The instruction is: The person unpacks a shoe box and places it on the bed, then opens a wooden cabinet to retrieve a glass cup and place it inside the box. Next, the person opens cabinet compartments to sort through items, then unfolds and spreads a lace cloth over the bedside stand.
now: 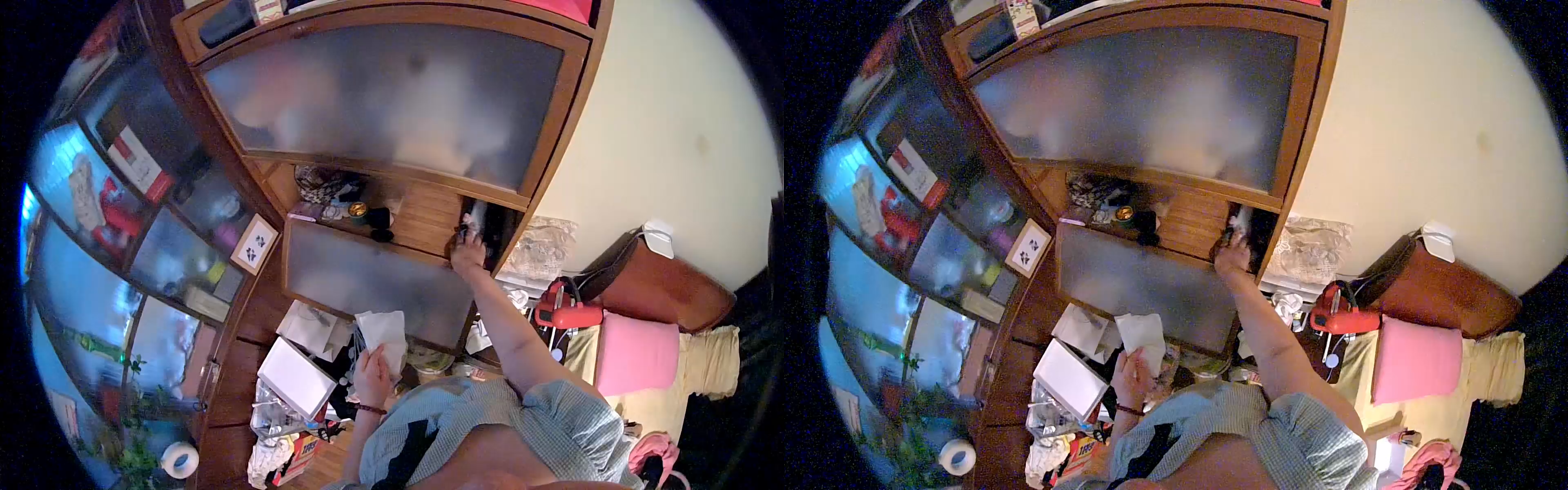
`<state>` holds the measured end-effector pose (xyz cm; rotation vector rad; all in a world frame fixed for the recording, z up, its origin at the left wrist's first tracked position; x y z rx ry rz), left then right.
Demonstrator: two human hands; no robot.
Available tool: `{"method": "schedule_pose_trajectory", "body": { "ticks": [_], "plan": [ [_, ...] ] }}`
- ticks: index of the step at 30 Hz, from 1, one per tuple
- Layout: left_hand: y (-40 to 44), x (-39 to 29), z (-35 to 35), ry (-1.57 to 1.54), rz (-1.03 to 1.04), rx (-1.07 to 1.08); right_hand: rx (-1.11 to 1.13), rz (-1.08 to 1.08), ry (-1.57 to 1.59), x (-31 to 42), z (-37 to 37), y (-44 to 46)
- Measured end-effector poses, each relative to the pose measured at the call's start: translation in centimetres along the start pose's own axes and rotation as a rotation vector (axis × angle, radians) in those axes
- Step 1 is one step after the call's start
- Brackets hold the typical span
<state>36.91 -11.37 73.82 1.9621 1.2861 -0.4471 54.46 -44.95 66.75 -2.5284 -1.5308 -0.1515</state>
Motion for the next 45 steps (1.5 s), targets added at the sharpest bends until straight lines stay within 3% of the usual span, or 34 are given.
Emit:
{"method": "schedule_pose_trajectory", "body": {
  "ticks": [3,5,7,10,12,14,15,18,21,23,25,27,30,31,32,35,38,41,45],
  "plan": [
    [0.6,1.0,0.7,0.005,-0.030,0.072,0.011,0.086,0.057,-2.2,2.4,1.3],
    [2.0,0.7,1.5,0.032,0.023,0.132,-0.018,0.049,-0.062,-0.3,-0.4,-1.4],
    [4.0,-0.2,2.5,-0.068,0.006,0.190,-0.422,-0.252,0.085,1.4,-4.1,-6.0],
    [8.1,-1.7,5.3,-0.108,0.088,0.225,-0.649,-0.521,0.281,-0.3,-4.9,-12.8],
    [11.7,-3.8,7.4,-0.129,0.135,0.214,-0.496,-0.702,0.351,-2.3,-3.8,-16.9],
    [15.6,-5.1,10.4,-0.162,0.200,0.147,-0.344,-0.743,0.450,-5.1,-2.5,-20.4],
    [17.5,-5.1,12.4,-0.177,0.262,0.089,-0.340,-0.699,0.431,-6.6,-2.7,-21.6],
    [23.4,-8.3,16.7,-0.397,0.190,0.044,-0.343,-0.551,0.422,-11.2,-3.2,-23.5],
    [26.1,-1.4,30.4,-0.276,0.210,0.078,-0.400,-0.349,0.486,-16.8,-1.7,-22.1],
    [26.3,-0.3,35.4,0.137,0.297,0.477,-0.479,-0.198,0.499,-20.0,-1.4,-20.2],
    [25.1,-2.9,34.0,0.389,0.290,0.493,-0.568,-0.056,0.592,-24.1,-0.5,-16.9],
    [24.3,-6.0,29.7,0.033,0.271,0.373,-0.642,0.156,0.662,-29.4,1.7,-12.3],
    [21.2,-2.4,27.0,-0.148,0.335,0.000,-0.874,0.446,0.617,-37.7,6.5,-4.6],
    [20.3,-3.8,25.7,-0.127,0.293,0.014,-0.663,0.576,0.651,-40.2,7.7,-2.2],
    [19.4,-7.1,22.8,-0.105,0.250,0.024,-0.614,0.685,0.647,-40.8,6.3,-1.2],
    [16.9,-11.6,19.2,-0.034,0.246,0.027,-0.195,0.509,0.600,-42.7,5.1,2.5],
    [14.4,-12.2,17.7,-0.058,0.234,0.007,-0.640,0.347,0.729,-41.3,0.8,3.7],
    [12.7,-14.2,16.8,-0.052,0.241,-0.008,-0.520,0.162,1.177,-38.8,-3.8,6.6],
    [12.1,-15.1,17.2,-0.099,0.244,-0.012,-0.307,0.047,1.516,-32.9,-14.3,6.7]
  ]
}}
Point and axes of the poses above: each hand's wrist, its own y-axis towards the middle knuckle, its own z-axis out of the palm, x = y × z, the point moved 5 cm from there along y, towards the middle knuckle, and after that the axes turned 1 degree about z, right-handed, at the moved point
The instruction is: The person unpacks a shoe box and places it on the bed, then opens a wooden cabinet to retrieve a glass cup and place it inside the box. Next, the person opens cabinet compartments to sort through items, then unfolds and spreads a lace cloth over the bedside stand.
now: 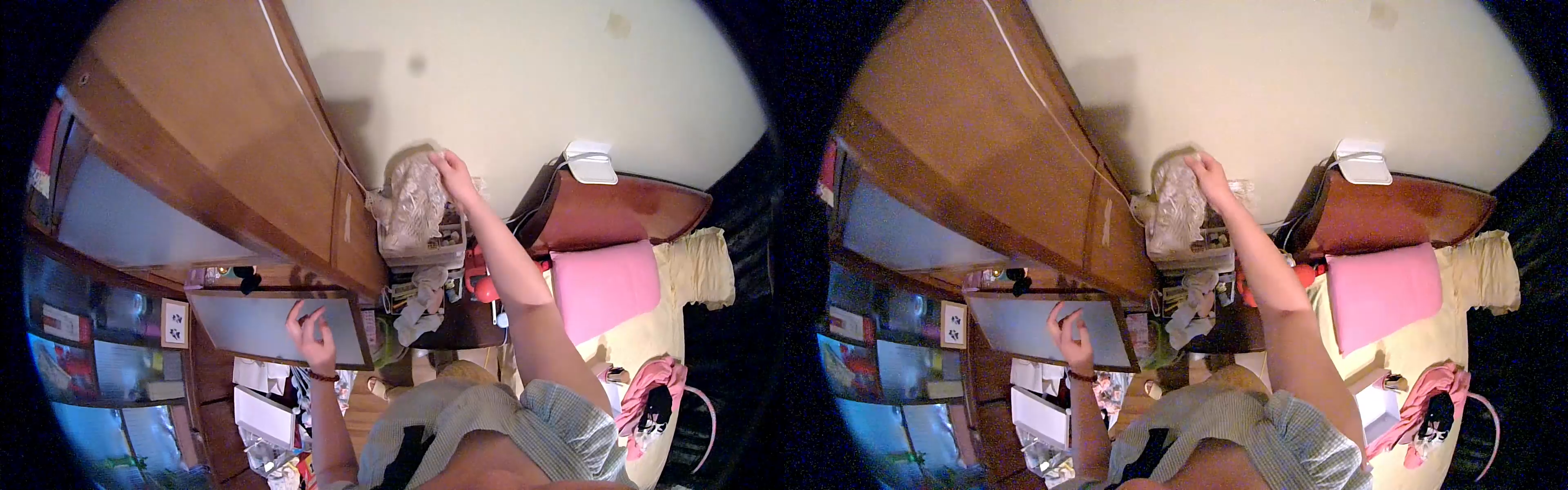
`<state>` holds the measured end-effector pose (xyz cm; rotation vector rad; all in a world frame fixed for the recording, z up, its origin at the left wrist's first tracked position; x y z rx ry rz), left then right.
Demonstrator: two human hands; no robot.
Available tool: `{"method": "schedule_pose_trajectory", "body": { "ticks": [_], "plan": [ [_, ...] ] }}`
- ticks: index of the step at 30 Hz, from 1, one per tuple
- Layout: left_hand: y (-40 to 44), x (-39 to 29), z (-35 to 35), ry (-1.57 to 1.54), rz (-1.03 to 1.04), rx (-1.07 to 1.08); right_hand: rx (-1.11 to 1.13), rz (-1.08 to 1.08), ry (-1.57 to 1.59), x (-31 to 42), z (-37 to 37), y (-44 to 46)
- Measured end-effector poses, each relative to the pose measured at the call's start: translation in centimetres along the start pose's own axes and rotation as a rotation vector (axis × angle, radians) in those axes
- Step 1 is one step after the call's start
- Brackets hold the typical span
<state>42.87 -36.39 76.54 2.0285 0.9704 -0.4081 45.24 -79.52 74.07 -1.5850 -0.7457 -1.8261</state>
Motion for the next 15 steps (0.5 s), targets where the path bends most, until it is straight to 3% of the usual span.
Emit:
{"method": "schedule_pose_trajectory", "body": {
  "ticks": [1,8,15],
  "plan": [
    [0.1,-0.2,0.3,-0.005,0.006,-0.014,0.046,0.043,0.071,1.2,0.8,0.4],
    [1.4,-4.0,2.5,0.028,0.125,-0.021,0.077,-0.276,0.306,10.6,0.5,-0.3],
    [1.6,-5.9,4.3,-0.098,0.063,-0.132,0.041,-0.326,0.519,17.6,-3.2,-4.7]
  ]
}}
Point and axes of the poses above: each hand's wrist, its own y-axis towards the middle knuckle, its own z-axis out of the palm, x = y × z, the point moved 5 cm from there along y, towards the middle knuckle, and after that the axes turned 1 degree about z, right-handed, at the moved point
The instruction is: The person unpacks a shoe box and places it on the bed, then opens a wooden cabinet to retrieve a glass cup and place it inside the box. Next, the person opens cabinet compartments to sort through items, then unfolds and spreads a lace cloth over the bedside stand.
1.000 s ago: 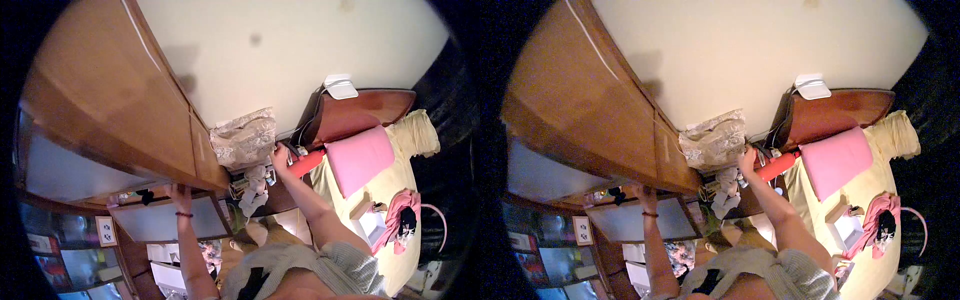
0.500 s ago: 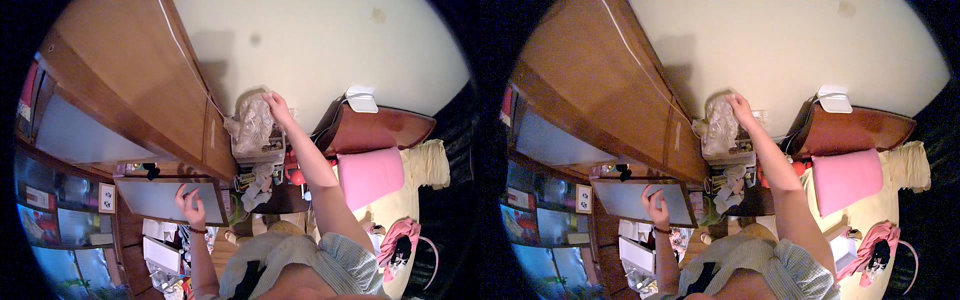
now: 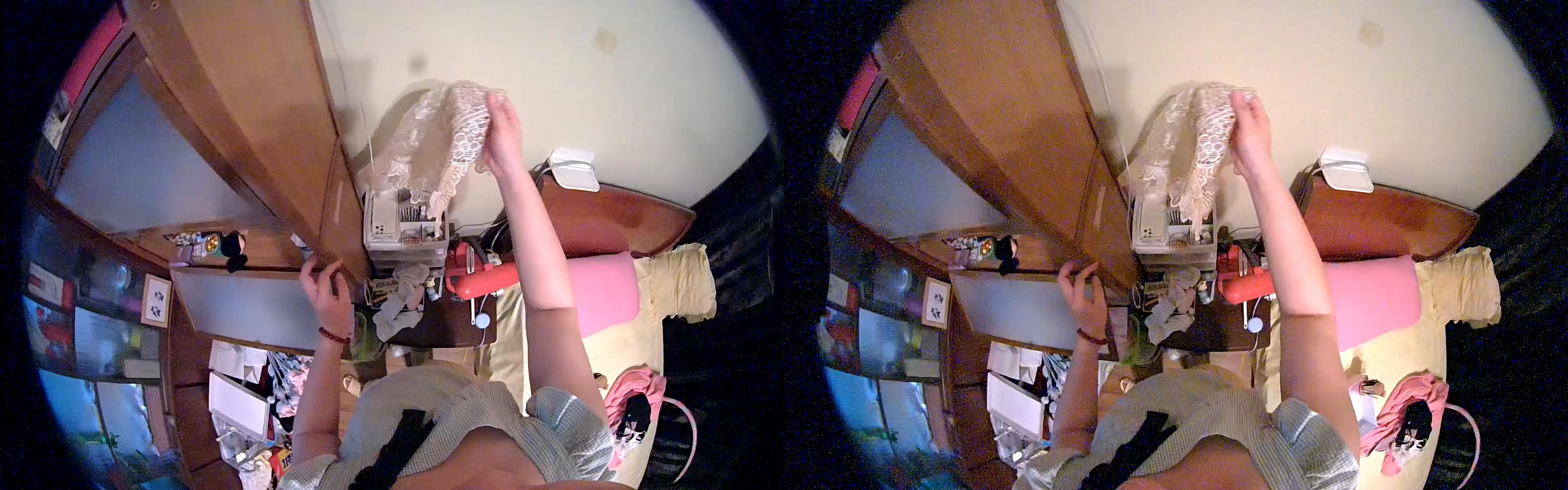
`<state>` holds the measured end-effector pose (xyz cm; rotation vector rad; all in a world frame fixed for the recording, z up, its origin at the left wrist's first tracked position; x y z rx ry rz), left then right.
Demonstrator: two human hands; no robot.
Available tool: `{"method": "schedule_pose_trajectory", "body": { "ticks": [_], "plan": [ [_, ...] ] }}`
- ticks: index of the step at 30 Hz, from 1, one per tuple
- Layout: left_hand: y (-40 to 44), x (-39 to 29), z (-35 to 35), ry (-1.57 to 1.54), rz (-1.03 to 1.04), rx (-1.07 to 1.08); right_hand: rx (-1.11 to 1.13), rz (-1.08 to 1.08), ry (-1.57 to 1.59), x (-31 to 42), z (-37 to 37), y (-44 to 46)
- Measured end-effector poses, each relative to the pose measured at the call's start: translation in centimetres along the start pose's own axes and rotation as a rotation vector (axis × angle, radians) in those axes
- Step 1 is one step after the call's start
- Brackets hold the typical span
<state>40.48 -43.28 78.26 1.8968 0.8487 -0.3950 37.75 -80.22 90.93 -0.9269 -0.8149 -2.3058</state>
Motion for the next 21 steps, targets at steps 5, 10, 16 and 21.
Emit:
{"method": "schedule_pose_trajectory", "body": {
  "ticks": [5,10,16,21],
  "plan": [
    [-1.1,-1.1,0.4,-0.007,-0.025,-0.054,-0.079,-0.101,-0.121,6.4,-0.9,-3.8],
    [-3.4,-3.2,3.3,-0.229,-0.002,0.266,-0.229,-0.141,-0.140,12.3,-3.1,-11.3],
    [-7.5,-2.7,14.2,-0.511,-0.311,0.446,0.043,0.077,-0.279,13.9,-4.6,-19.0],
    [-6.3,-13.1,16.7,-0.873,0.047,0.585,0.947,0.052,-1.144,11.1,-4.2,-22.7]
  ]
}}
Point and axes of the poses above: each hand's wrist, its own y-axis towards the middle knuckle, its own z-axis out of the palm, x = y × z, the point moved 5 cm from there along y, towards the middle knuckle, and after that the axes turned 1 degree about z, right-handed, at the moved point
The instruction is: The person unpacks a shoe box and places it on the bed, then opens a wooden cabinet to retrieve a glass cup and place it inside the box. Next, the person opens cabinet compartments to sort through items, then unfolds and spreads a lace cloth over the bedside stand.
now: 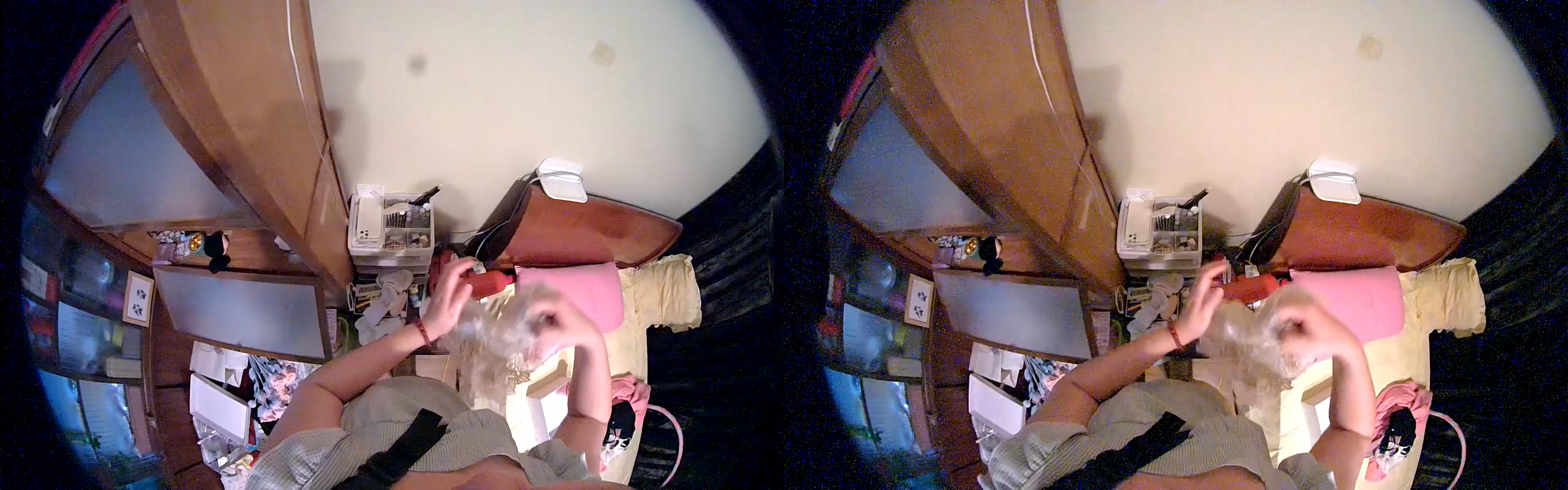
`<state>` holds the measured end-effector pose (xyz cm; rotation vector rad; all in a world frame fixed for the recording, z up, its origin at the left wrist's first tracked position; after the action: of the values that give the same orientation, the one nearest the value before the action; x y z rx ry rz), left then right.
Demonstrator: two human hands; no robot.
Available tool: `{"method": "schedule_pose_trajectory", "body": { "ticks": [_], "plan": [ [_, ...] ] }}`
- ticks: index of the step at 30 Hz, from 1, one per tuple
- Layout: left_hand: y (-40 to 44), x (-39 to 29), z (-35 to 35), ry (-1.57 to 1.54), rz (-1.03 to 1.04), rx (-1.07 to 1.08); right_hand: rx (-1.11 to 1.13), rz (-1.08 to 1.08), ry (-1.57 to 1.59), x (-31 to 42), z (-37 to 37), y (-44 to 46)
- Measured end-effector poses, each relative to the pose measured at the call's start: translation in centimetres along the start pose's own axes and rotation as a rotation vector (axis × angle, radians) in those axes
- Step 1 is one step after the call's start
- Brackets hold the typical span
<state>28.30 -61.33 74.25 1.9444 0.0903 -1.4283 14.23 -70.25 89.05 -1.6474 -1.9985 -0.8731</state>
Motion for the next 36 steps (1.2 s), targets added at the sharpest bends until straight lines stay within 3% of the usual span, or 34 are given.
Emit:
{"method": "schedule_pose_trajectory", "body": {
  "ticks": [2,4,5,6,8,9,11,13,16,17,20,21,24,26,28,31,36],
  "plan": [
    [0.9,-0.9,3.4,-0.179,0.021,0.163,0.336,0.474,0.106,1.5,3.0,-1.6],
    [0.0,-1.2,7.7,-0.344,-0.076,0.509,0.442,0.396,-0.265,1.8,5.7,-3.1],
    [-0.5,-2.0,9.4,-0.348,0.022,0.610,0.461,0.403,-0.315,1.8,6.9,-3.9],
    [-1.2,-2.6,10.8,-0.353,0.119,0.710,0.436,0.447,-0.383,1.7,7.9,-4.6],
    [-2.5,-3.3,12.4,-0.373,-0.165,1.054,0.430,0.401,-0.601,0.3,10.8,-6.8],
    [-3.9,-1.8,13.5,-0.364,-0.273,1.112,0.394,0.414,-0.564,-0.1,11.5,-7.7],
    [-5.4,0.0,14.2,-0.251,-0.277,1.182,0.324,0.438,-0.494,-0.4,12.0,-8.7],
    [-7.3,2.7,14.8,-0.245,-0.238,1.172,0.226,0.609,-0.418,-0.7,12.1,-9.5],
    [-10.4,4.8,14.9,-0.069,-0.165,1.394,0.047,0.740,-0.340,-1.2,13.0,-11.3],
    [-11.0,4.6,14.9,-0.067,-0.083,1.294,-0.017,0.763,-0.321,-1.4,13.4,-11.9],
    [-11.7,2.9,13.7,-0.149,-0.294,1.321,-0.225,0.897,-0.322,-2.0,14.1,-12.9],
    [-11.9,2.6,13.4,-0.147,-0.237,1.238,-0.345,0.867,-0.333,-1.9,13.7,-12.9],
    [-9.5,0.0,11.8,-0.112,0.033,0.978,-0.148,0.909,-0.439,-3.5,15.2,-15.1],
    [-9.5,0.1,11.6,-0.093,-0.100,0.984,-0.156,0.862,-0.575,-3.2,14.5,-14.6],
    [-9.1,-0.5,11.1,0.008,-0.073,0.977,-0.121,0.885,-0.625,-4.2,14.5,-15.5],
    [-8.4,-2.2,10.3,0.239,0.149,1.004,-0.085,0.931,-0.559,-4.3,13.8,-16.4],
    [-11.2,-1.1,11.2,0.436,0.257,1.145,-0.087,1.118,-0.555,-4.9,13.2,-19.7]
  ]
}}
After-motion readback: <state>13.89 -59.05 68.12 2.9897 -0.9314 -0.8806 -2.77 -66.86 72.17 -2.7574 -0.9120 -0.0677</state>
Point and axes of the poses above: each hand's wrist, its own y-axis towards the middle knuckle, its own z-axis out of the palm, x = y × z, the point moved 5 cm from there along y, towards the middle knuckle, and after that the axes turned 1 degree about z, right-handed, at the moved point
